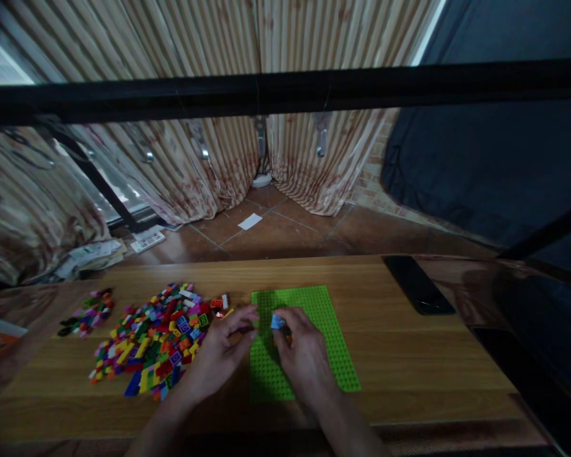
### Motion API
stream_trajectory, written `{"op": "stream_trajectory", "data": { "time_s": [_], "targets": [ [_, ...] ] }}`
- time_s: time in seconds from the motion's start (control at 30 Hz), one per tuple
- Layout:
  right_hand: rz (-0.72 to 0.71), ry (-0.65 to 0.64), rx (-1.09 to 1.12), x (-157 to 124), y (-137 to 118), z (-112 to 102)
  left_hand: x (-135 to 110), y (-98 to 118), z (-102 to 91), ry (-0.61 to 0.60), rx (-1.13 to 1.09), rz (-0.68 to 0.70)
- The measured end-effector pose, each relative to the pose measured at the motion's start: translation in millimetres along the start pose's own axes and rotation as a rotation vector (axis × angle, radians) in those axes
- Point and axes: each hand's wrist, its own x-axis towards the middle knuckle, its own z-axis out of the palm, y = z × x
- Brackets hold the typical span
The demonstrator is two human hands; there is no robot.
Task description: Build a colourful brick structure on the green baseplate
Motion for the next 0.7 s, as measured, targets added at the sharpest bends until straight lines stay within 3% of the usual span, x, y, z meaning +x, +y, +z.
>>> {"op": "stream_trajectory", "data": {
  "time_s": [0.27,0.7],
  "targets": [
    [0.159,0.007,-0.017,16,50,-35,3,-6,2.3,0.026,0.084,-0.014],
    [0.119,-0.172,0.041,20,55,-28,3,-1,11.1,-0.050,0.149,-0.024]
  ]
}}
